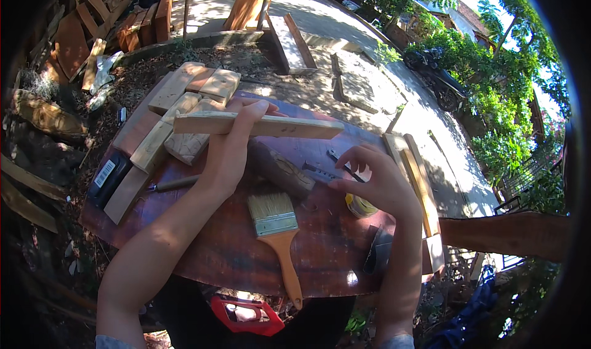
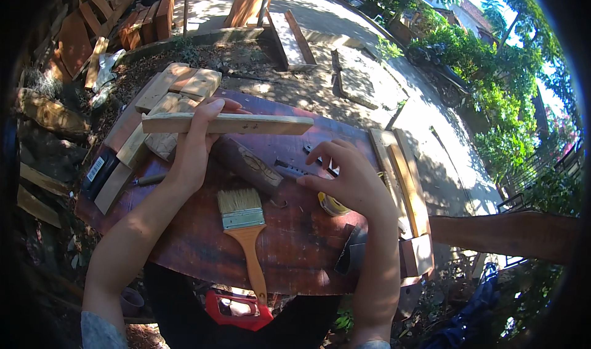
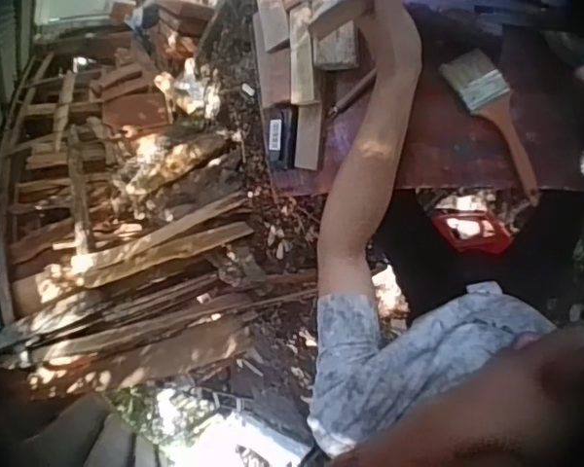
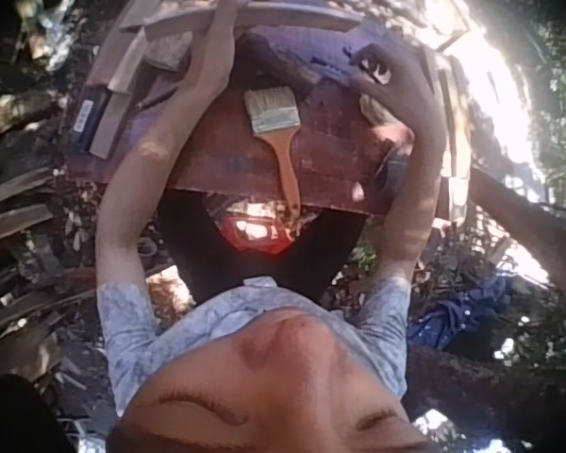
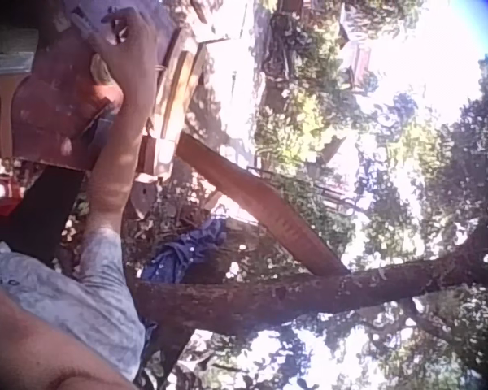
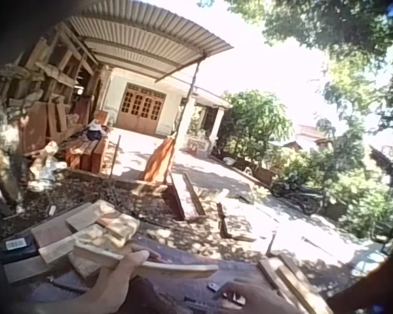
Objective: Sanding and measuring pieces of wood for a project.
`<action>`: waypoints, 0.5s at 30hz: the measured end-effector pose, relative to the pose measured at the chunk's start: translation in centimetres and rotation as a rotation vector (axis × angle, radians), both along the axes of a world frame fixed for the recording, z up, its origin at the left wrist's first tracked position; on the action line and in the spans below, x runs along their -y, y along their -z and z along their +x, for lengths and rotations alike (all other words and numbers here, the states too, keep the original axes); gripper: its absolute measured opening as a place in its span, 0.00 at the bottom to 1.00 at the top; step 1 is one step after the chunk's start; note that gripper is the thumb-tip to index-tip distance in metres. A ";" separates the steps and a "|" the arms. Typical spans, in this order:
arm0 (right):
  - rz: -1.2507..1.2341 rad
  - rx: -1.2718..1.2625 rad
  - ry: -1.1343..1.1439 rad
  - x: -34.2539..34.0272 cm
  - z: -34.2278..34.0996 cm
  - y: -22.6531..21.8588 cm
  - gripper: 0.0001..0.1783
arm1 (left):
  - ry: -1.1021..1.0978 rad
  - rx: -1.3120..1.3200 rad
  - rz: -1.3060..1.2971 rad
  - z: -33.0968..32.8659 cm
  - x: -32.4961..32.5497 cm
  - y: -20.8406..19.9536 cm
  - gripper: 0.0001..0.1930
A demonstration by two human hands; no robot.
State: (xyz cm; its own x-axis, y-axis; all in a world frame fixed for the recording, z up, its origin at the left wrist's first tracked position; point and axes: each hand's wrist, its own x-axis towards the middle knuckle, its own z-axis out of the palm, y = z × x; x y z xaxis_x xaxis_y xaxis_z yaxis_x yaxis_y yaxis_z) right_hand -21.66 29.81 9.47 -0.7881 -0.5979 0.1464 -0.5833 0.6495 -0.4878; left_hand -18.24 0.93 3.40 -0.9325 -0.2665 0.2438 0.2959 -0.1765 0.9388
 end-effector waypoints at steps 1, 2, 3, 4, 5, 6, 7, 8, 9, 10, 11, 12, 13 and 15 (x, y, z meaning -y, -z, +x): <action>0.001 0.002 -0.001 0.4 0.5 0.0 0.19 | 0.003 0.008 0.023 0.1 -0.1 -0.2 0.26; 0.067 0.102 -0.063 1.1 0.9 -0.3 0.20 | 0.001 0.017 0.045 0.2 -0.1 -0.3 0.26; 0.133 0.201 -0.124 1.6 1.3 -0.2 0.21 | -0.005 0.020 0.045 0.2 -0.2 -0.3 0.26; 0.087 0.143 -0.191 1.7 1.3 0.8 0.18 | -0.002 0.008 0.051 0.2 -0.2 -0.3 0.26; 0.087 0.146 -0.196 2.1 1.2 1.0 0.18 | 0.002 -0.004 0.058 0.2 -0.2 -0.3 0.27; 0.136 0.206 -0.219 2.6 1.2 1.2 0.16 | -0.002 -0.002 0.058 0.2 -0.1 -0.3 0.27; 0.186 0.266 -0.242 2.9 1.2 1.4 0.15 | -0.004 0.006 0.047 0.3 0.0 -0.4 0.27; 0.191 0.265 -0.242 2.7 1.3 1.2 0.15 | -0.002 0.010 0.040 0.3 0.0 -0.4 0.27; 0.180 0.292 -0.256 2.1 1.4 1.1 0.14 | -0.003 0.008 0.044 0.3 -0.1 -0.5 0.27; 0.170 0.318 -0.269 1.7 1.4 0.8 0.13 | 0.005 -0.002 0.057 0.2 -0.3 -0.6 0.27; 0.169 0.320 -0.273 1.5 1.3 0.6 0.13 | 0.009 -0.007 0.065 0.3 -0.3 -0.5 0.27; 0.092 0.280 -0.163 1.3 1.3 0.2 0.12 | 0.006 -0.005 0.064 0.3 -0.2 -0.4 0.27; 0.015 0.240 -0.052 1.3 1.2 -0.1 0.11 | -0.004 -0.024 0.066 0.2 0.0 -0.2 0.27; -0.101 0.004 0.107 2.5 1.0 0.1 0.12 | -0.010 -0.044 0.068 0.2 -0.1 -0.4 0.26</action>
State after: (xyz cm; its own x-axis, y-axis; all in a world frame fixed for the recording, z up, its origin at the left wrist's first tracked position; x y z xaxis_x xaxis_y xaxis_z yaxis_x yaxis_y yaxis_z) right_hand -20.67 27.35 9.38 -0.8471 -0.4929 0.1985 -0.5115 0.6551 -0.5561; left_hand -18.03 1.00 3.82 -0.9185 -0.2933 0.2651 0.3383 -0.2361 0.9109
